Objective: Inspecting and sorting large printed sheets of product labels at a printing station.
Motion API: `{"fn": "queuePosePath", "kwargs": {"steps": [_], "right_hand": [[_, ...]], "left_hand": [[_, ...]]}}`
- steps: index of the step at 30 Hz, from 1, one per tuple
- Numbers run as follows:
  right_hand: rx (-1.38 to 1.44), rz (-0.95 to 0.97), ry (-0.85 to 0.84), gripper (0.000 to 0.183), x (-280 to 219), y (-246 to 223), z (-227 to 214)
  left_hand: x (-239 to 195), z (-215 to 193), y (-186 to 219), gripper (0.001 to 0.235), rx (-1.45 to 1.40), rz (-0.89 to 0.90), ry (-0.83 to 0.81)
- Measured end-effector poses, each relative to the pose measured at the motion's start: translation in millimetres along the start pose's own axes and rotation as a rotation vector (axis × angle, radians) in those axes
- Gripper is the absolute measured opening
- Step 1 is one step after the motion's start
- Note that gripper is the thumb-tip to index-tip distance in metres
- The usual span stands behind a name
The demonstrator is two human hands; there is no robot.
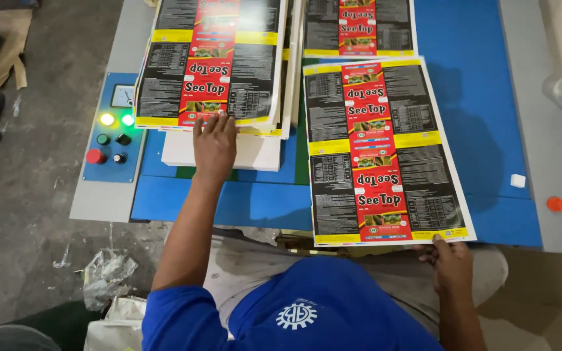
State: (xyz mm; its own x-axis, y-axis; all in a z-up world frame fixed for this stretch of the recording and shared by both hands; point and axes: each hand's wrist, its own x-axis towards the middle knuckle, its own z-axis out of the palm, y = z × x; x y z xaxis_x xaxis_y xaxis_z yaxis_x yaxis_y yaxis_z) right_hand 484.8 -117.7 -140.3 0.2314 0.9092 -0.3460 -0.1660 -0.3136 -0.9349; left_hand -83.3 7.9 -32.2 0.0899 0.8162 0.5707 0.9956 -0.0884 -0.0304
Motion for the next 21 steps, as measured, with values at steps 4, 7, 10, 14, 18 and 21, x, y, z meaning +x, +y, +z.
{"fn": "queuePosePath", "kwargs": {"steps": [4,7,10,14,18,21], "right_hand": [[-0.031,0.028,0.023,0.018,-7,-5,15],[-0.034,0.075,-0.004,0.019,6,2,27],[0.006,0.044,-0.079,0.019,21,0,49],[-0.052,0.043,-0.095,0.018,50,-31,92],[-0.029,-0.003,-0.128,0.018,114,-35,119],[-0.059,-0.063,-0.166,0.02,162,-39,139]], "left_hand": [[6,-5,1,0.008,-0.056,-0.031,-0.033],[9,-3,0,0.007,-0.058,-0.009,0.02],[9,-5,2,0.009,-0.058,-0.024,0.005],[10,-9,4,0.008,-0.087,-0.005,0.039],[10,-3,6,0.009,-0.086,-0.029,0.039],[9,-2,7,0.004,-0.102,-0.032,0.035]]}}
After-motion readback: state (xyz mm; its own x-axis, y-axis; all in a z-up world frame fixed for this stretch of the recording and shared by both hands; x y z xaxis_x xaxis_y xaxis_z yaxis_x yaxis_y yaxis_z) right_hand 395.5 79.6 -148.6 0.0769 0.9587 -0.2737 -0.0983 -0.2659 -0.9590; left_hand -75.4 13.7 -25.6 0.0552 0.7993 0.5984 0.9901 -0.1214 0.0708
